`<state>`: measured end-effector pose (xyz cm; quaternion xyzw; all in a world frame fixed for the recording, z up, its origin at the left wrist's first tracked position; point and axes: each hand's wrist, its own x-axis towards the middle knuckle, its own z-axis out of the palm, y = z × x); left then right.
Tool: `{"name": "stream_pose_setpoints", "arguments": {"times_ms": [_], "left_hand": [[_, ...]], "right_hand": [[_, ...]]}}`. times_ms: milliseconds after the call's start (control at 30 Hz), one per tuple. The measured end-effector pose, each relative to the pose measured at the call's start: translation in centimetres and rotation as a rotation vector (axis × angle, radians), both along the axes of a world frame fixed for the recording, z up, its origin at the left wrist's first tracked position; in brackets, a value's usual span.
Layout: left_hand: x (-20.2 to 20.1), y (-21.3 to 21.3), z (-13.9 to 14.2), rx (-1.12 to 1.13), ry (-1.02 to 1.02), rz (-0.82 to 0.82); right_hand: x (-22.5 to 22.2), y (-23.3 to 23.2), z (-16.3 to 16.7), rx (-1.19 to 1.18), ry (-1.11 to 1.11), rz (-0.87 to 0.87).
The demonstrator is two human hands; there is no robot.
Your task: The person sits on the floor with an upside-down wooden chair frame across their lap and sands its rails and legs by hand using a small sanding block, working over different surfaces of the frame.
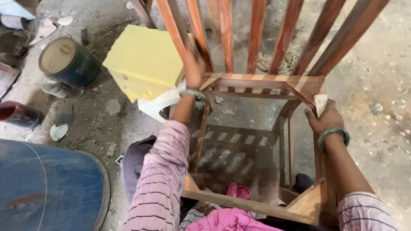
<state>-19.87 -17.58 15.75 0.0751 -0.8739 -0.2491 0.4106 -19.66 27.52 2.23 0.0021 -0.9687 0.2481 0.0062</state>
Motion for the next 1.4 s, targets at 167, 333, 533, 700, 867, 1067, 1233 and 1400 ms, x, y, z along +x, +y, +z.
{"name": "stream_pose_setpoints", "arguments": {"times_ms": [167,333,533,700,867,1067,1233,1400], "left_hand": [[0.2,-0.9,-5.5,0.642,-0.174,-0.396],[-4.0,-3.1,-5.1,0.415,0.214,-0.300],[2.4,-2.0,-11.1,0.541,-0.272,-0.398],[2.9,-2.9,-13.6,0.113,-0.351,-0.145],[6.6,-5.3,-13.6,-0.261,-0.557,-0.116],[9.6,-5.8,-12.7,-0.553,-0.550,-0.253],[7.9,-5.5,-12.9,-0.412,-0.743,-0.202],[9.2,-5.9,-14.1,-0.539,-0.456,-0.233]], "right_hand": [[-0.3,0.6,-0.3,0.036,0.070,0.007],[-0.2,1.3,-1.0,0.072,0.103,0.068],[0.5,2.0,-1.0,0.070,0.071,0.090],[1.0,2.5,-0.8,-0.037,0.157,0.120],[0.9,3.3,-2.1,-0.012,0.226,0.181],[1.1,3.9,-3.2,0.041,0.256,0.209],[1.4,3.5,-2.0,0.006,0.261,0.191],[1.7,3.0,-1.1,-0.007,0.270,0.193]]}}
